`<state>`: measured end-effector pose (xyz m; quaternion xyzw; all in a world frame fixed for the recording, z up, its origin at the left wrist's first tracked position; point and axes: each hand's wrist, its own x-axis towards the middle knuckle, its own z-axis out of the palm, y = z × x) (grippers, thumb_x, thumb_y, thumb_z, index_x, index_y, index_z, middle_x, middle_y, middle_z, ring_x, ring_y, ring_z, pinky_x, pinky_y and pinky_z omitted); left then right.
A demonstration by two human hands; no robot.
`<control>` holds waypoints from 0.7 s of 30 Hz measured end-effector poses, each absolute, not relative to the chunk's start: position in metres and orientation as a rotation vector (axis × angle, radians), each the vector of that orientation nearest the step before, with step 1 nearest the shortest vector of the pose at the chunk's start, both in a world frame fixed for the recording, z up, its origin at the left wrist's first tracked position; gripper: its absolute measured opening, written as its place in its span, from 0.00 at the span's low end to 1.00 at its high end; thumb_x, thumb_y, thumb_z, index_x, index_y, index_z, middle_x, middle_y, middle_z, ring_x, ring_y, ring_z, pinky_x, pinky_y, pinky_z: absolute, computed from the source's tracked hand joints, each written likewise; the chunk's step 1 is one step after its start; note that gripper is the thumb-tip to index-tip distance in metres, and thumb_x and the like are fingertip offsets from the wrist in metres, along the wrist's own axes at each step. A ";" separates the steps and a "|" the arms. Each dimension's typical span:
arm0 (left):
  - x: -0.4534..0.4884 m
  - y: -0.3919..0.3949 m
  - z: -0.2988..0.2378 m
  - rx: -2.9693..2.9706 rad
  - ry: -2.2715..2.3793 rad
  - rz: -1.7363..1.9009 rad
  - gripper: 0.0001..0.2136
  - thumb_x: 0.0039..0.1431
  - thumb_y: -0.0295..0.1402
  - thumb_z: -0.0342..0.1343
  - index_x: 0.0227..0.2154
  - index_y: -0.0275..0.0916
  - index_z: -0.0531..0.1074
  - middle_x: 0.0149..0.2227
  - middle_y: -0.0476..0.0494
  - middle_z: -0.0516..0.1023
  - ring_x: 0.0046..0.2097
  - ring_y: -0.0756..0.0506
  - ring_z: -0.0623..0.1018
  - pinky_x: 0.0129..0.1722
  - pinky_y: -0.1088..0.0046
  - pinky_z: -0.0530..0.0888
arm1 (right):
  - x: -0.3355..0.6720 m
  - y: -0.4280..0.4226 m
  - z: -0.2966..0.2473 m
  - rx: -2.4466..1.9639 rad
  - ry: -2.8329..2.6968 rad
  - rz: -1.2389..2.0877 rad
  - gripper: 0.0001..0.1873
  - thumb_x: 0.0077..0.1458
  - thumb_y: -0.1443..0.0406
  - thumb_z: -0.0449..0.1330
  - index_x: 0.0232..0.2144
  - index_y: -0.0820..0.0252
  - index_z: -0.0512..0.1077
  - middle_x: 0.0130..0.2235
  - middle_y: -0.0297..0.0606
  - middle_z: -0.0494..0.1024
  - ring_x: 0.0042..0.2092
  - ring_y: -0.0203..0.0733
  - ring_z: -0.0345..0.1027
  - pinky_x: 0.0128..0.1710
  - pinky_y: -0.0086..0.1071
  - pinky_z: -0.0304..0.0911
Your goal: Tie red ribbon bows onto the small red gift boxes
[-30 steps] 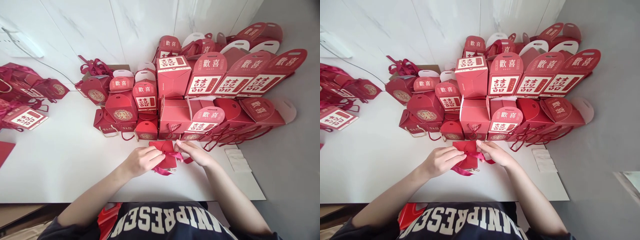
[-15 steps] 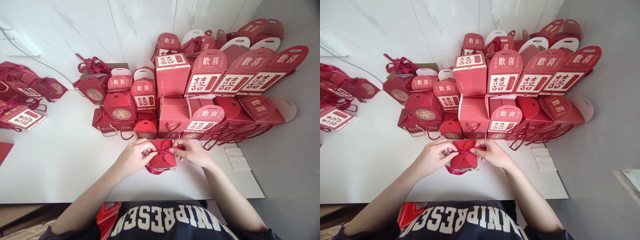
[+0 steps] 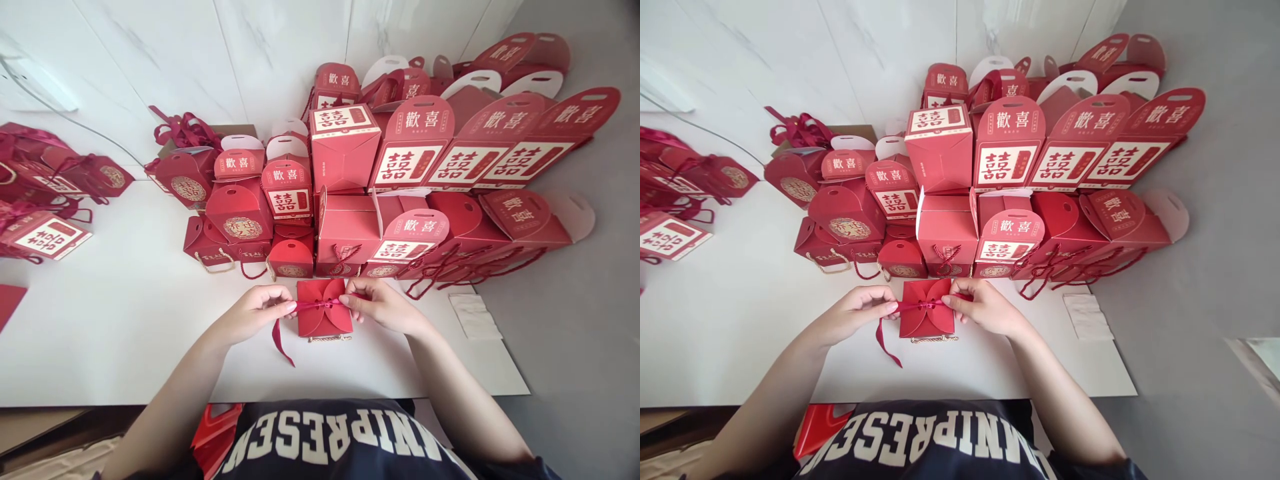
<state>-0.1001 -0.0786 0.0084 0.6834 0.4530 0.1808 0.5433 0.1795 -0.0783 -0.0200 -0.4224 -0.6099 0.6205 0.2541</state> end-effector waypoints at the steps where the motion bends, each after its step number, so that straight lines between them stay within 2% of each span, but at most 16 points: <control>1: -0.101 -0.078 0.006 1.598 1.065 0.426 0.14 0.64 0.42 0.53 0.30 0.36 0.72 0.31 0.46 0.75 0.35 0.47 0.75 0.37 0.70 0.74 | 0.180 -0.078 -0.021 -1.142 -1.656 1.693 0.20 0.59 0.49 0.59 0.27 0.59 0.66 0.25 0.32 0.71 0.27 0.35 0.66 0.29 0.29 0.61; 8: -0.110 -0.075 0.005 1.577 1.047 0.376 0.14 0.63 0.41 0.53 0.30 0.36 0.73 0.32 0.44 0.76 0.36 0.45 0.76 0.38 0.69 0.73 | 0.188 -0.078 -0.021 -1.074 -1.585 1.698 0.20 0.60 0.52 0.60 0.26 0.60 0.66 0.25 0.33 0.72 0.27 0.34 0.65 0.30 0.29 0.60; 12: -0.116 -0.071 0.002 1.587 1.069 0.337 0.13 0.64 0.40 0.53 0.28 0.37 0.71 0.30 0.47 0.74 0.34 0.47 0.74 0.36 0.71 0.71 | 0.192 -0.078 -0.022 -1.097 -1.615 1.676 0.20 0.61 0.51 0.59 0.26 0.60 0.67 0.25 0.33 0.72 0.27 0.34 0.64 0.30 0.29 0.59; 16: -0.113 -0.071 0.003 1.615 1.141 0.360 0.14 0.65 0.43 0.50 0.33 0.38 0.72 0.34 0.47 0.74 0.37 0.47 0.75 0.38 0.72 0.71 | 0.192 -0.078 -0.021 -1.105 -1.731 1.679 0.22 0.64 0.50 0.54 0.28 0.62 0.69 0.28 0.35 0.72 0.31 0.36 0.66 0.35 0.30 0.60; 18: -0.108 -0.073 0.006 1.629 1.182 0.371 0.14 0.65 0.44 0.50 0.34 0.38 0.72 0.34 0.48 0.73 0.37 0.47 0.74 0.37 0.74 0.70 | 0.191 -0.079 -0.017 -1.132 -1.773 1.641 0.24 0.64 0.48 0.53 0.28 0.61 0.68 0.27 0.34 0.70 0.31 0.35 0.63 0.33 0.30 0.58; 21: -0.099 -0.078 0.011 1.624 1.195 0.342 0.15 0.62 0.46 0.54 0.31 0.38 0.70 0.30 0.50 0.70 0.32 0.50 0.70 0.33 0.75 0.67 | 0.188 -0.081 -0.012 -1.193 -1.854 1.497 0.23 0.63 0.48 0.55 0.26 0.61 0.67 0.26 0.31 0.65 0.29 0.33 0.57 0.30 0.29 0.53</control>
